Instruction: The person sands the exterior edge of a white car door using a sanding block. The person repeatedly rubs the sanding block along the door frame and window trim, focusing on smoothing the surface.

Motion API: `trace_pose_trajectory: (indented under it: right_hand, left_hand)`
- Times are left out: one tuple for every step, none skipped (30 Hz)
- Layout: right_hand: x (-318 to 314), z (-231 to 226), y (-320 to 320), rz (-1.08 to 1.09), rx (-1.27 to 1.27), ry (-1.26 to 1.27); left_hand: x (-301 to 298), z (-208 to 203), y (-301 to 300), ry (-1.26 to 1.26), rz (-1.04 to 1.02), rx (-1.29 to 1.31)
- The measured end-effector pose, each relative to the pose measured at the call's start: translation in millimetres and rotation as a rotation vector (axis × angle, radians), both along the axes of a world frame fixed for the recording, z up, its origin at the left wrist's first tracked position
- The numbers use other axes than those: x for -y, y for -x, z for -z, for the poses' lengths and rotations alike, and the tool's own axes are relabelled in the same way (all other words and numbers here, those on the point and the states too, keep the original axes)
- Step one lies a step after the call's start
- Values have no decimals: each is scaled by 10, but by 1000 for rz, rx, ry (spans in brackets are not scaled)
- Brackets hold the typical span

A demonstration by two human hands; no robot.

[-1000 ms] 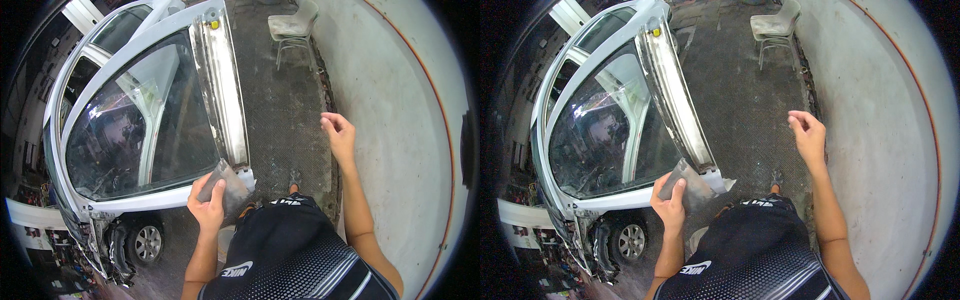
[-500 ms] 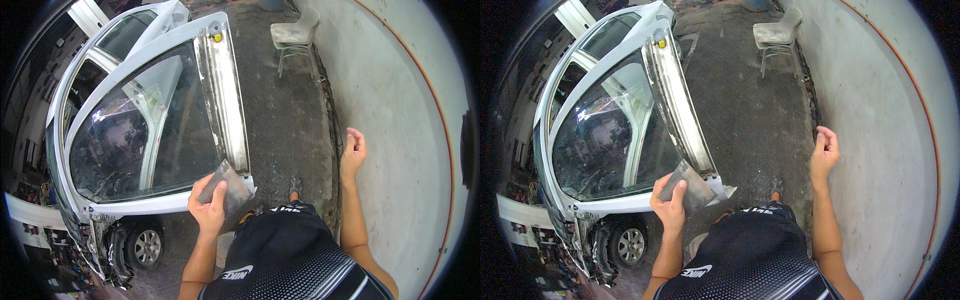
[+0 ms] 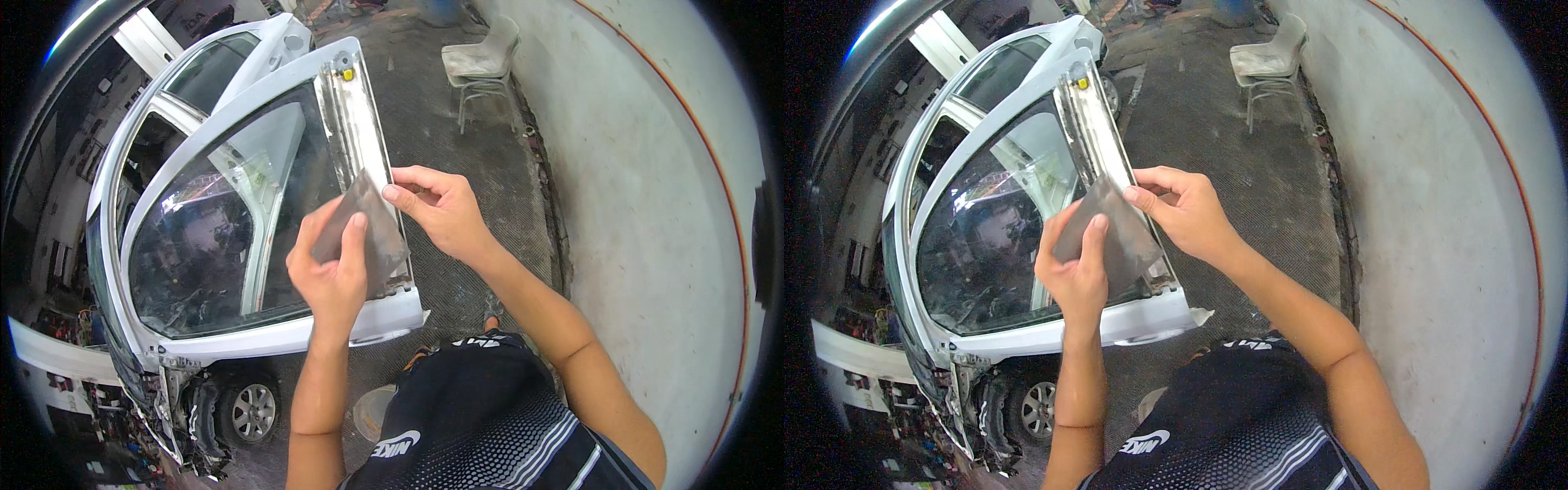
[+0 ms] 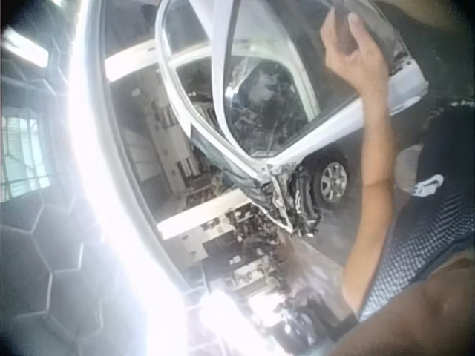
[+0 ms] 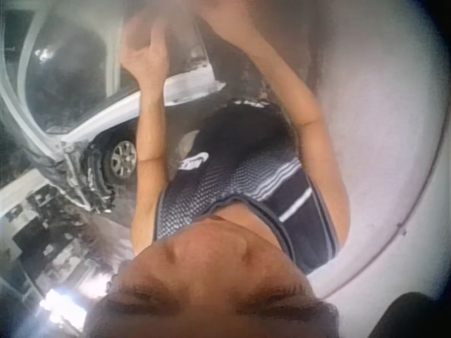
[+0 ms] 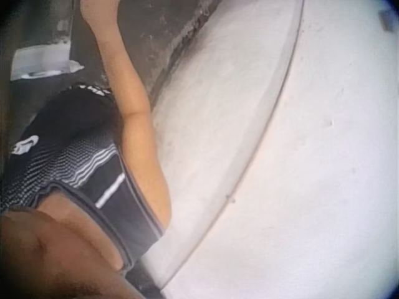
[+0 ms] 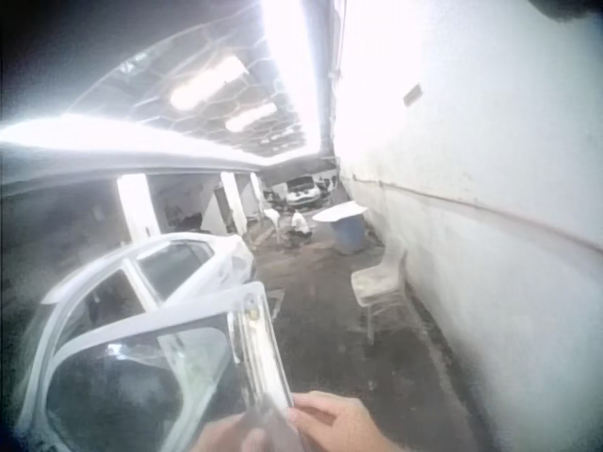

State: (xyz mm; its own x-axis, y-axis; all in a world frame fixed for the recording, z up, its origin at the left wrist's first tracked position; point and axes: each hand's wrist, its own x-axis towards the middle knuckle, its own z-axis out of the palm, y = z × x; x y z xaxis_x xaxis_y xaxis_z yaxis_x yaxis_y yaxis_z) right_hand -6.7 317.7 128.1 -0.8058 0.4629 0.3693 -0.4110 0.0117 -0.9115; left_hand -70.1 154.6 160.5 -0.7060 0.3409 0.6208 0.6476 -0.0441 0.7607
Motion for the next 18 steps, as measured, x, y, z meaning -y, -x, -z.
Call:
trace_pose_trajectory:
  right_hand:
    - [10,-57,7,-10,29,-14]
    - [-25,-50,20,-8,42,-71]
    - [-77,-18,31,-5,54,-128]
    - [-116,-15,48,-1,66,-185]
    - [-121,-8,49,-13,49,-161]
    - [-120,-4,58,-25,31,-137]
    - [-125,1,66,-38,13,-113]
    - [-142,6,70,-46,-2,-117]
    - [-166,11,83,-54,-17,-122]
    - [-174,21,88,-63,-33,-127]
    - [-182,24,92,-56,-41,-151]
    - [-179,30,95,-50,-49,-175]
    - [-180,37,108,-44,-58,-199]
    - [-148,63,113,-48,-99,-190]
    - [-147,66,107,-54,-97,-168]
    - [-165,47,101,-60,-96,-146]
    - [-201,-9,115,-72,-102,-139]
    - [-208,4,112,-85,-93,-156]
  left_hand:
    - [-24,-47,38,25,8,-16]
    - [-49,-80,63,50,21,-33]
    - [-52,-88,87,64,34,-44]
    - [-51,-81,120,79,46,-56]
    - [-60,-69,128,100,65,-61]
    - [-75,-105,115,123,55,-112]
    - [-100,-140,105,123,49,-107]
    - [-121,-172,91,127,43,-101]
    - [-132,-186,85,131,36,-94]
    - [-122,-174,91,138,38,-108]
    - [-119,-152,110,137,36,-121]
    - [-124,-143,124,136,33,-136]
    - [-152,-157,116,121,21,-153]
    - [-173,-162,78,115,14,-163]
    - [-187,-183,49,109,7,-172]
    - [-194,-240,34,137,3,-153]
    - [-185,-236,50,143,12,-159]
    - [-154,-208,64,149,21,-167]
